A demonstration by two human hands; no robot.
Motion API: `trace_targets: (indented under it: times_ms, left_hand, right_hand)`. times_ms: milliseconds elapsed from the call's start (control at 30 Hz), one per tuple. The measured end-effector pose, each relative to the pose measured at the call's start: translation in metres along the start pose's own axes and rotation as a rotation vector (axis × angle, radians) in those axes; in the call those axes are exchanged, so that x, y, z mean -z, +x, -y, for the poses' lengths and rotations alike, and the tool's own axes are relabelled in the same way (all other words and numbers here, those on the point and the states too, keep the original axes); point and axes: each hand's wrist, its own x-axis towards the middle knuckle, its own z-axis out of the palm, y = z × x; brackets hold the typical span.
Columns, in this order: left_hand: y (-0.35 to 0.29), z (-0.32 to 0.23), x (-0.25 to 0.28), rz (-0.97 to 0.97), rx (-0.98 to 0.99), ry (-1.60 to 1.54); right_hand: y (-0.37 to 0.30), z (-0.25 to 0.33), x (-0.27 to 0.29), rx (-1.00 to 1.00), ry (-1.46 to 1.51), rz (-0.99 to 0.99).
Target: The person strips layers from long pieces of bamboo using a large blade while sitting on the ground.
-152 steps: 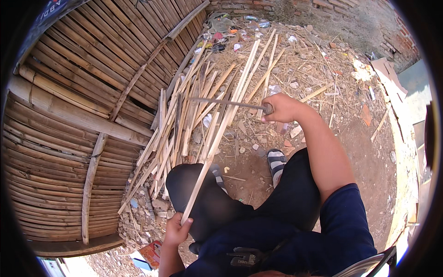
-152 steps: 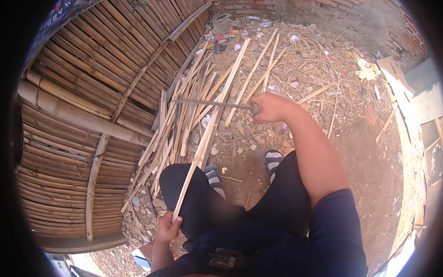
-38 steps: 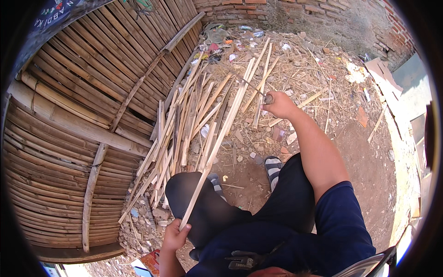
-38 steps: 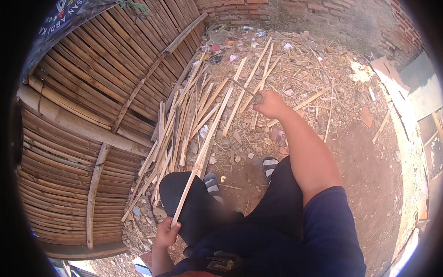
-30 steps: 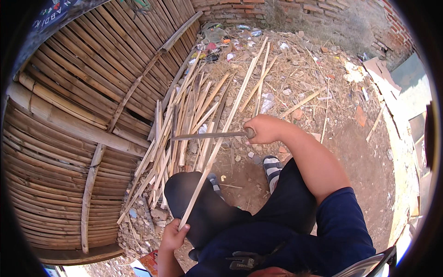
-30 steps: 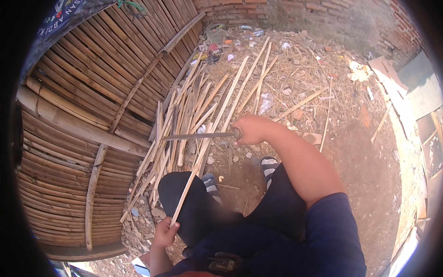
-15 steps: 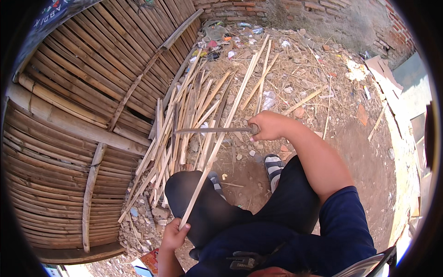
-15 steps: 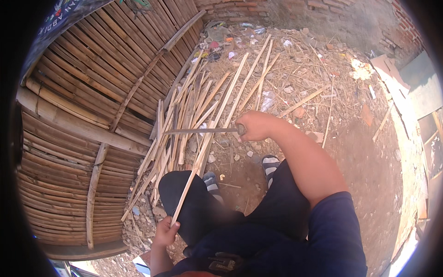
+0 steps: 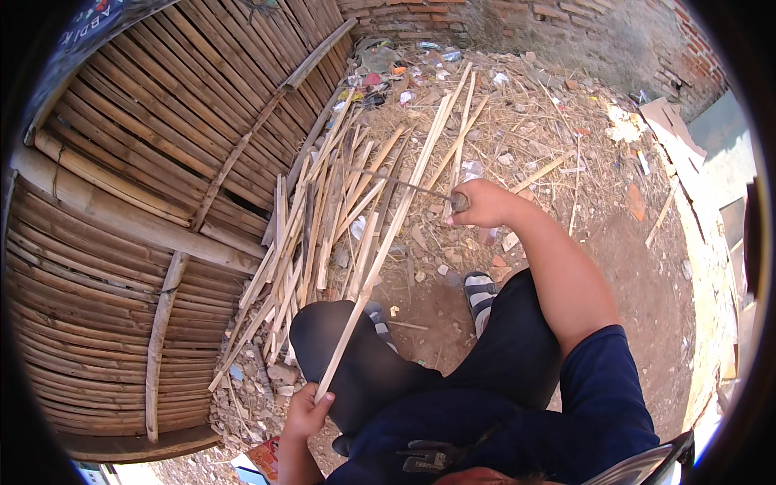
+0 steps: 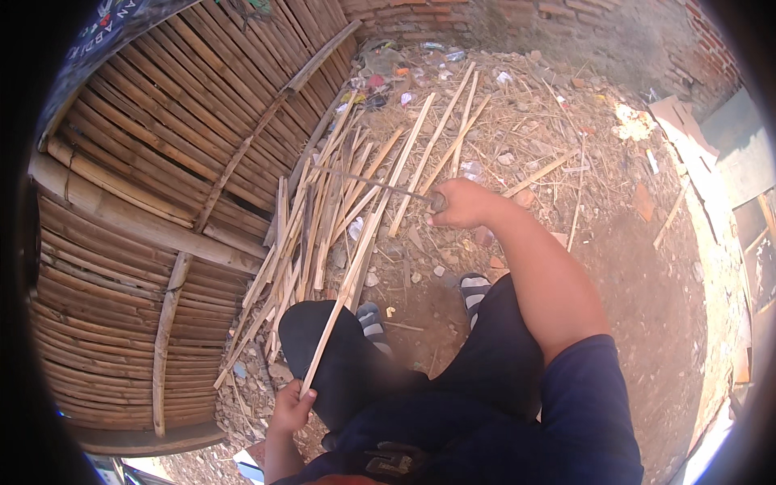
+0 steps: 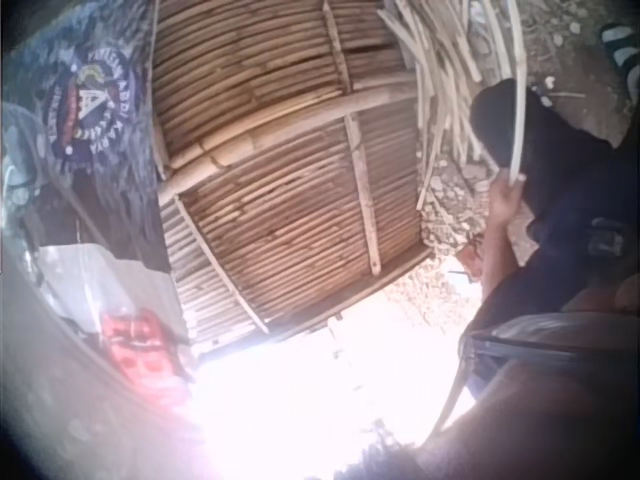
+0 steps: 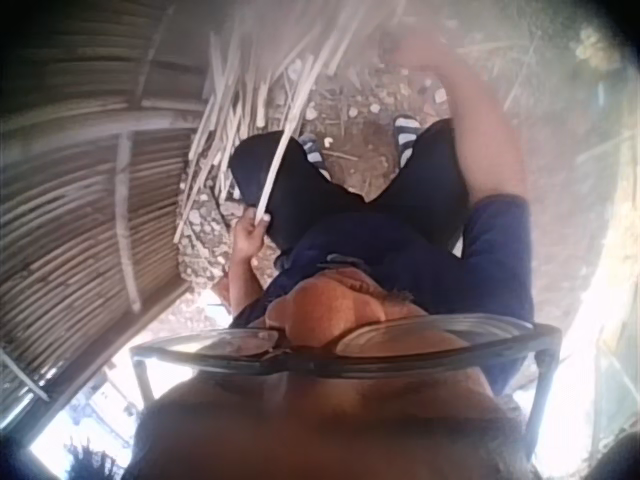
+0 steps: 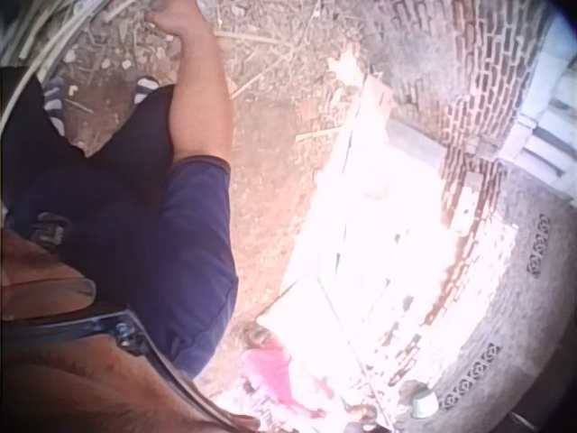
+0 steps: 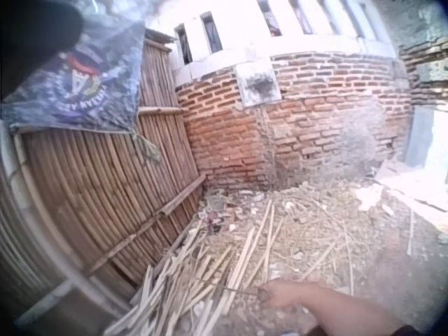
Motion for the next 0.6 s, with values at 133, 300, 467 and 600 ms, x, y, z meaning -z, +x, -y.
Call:
trace_targets:
  times_ms: [133, 300, 467, 600]
  left_hand:
    - [0.002, 0.004, 0.000, 0.007, -0.016, 0.001]
    - [-0.001, 0.002, -0.003, -0.019, -0.065, -0.039]
    - [0.000, 0.003, -0.002, -0.015, -0.016, -0.009]
    - [0.003, 0.009, 0.000, 0.010, -0.037, -0.007]
  right_hand:
    - [-0.010, 0.038, -0.020, 0.192, -0.164, 0.276]
    - [-0.001, 0.010, 0.006, 0.034, 0.004, 0.202]
    - [0.005, -0.024, 0.010, -0.159, 0.108, -0.194]
    - [-0.002, 0.011, -0.004, 0.045, -0.054, 0.136]
